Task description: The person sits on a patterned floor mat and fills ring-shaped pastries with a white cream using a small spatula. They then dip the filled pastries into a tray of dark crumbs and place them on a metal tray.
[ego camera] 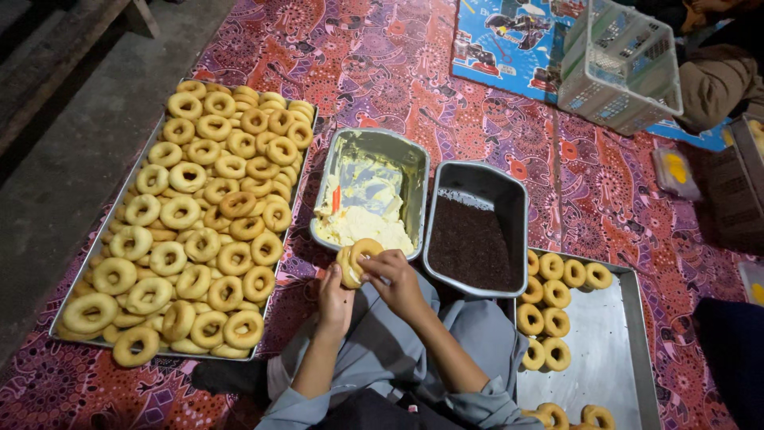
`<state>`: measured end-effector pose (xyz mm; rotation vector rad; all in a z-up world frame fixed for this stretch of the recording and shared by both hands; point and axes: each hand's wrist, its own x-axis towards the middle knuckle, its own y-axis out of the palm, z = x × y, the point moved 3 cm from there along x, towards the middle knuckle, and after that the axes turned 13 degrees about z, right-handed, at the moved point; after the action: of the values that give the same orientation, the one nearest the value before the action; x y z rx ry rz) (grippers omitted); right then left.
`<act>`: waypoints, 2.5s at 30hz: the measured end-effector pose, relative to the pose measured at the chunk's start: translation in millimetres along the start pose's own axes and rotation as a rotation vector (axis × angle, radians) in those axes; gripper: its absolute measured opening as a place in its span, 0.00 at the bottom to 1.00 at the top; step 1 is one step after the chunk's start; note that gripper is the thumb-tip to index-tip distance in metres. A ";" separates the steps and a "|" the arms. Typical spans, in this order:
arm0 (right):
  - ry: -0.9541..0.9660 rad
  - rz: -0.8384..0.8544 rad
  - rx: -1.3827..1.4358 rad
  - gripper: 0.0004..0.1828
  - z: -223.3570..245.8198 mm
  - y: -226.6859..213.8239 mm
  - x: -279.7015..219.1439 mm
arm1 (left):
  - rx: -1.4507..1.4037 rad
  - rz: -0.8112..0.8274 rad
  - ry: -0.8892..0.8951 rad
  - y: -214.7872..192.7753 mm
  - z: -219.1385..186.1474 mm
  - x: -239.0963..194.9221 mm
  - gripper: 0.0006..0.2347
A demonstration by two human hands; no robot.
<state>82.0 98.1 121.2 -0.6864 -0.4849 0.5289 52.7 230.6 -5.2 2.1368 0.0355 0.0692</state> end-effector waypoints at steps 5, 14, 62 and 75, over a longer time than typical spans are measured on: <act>0.005 -0.093 -0.165 0.24 -0.8 -11.2 -5.9 | -0.024 -0.045 0.005 -12.1 6.0 2.3 0.17; 0.031 -0.067 -0.079 0.27 12.5 -3.9 3.7 | -0.060 -0.047 0.017 -15.9 17.8 2.2 0.17; 0.963 -0.631 0.574 0.11 -336.2 -85.0 -133.8 | 1.749 0.505 0.123 61.9 260.2 195.9 0.12; 0.448 -0.671 -0.048 0.07 -224.5 -116.3 -107.4 | -0.121 0.005 -0.632 26.6 294.9 128.3 0.14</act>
<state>163.5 -145.9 24.8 -0.6189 -0.2774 -0.2673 199.6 -25.2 -136.2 1.9515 -0.3351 -0.5848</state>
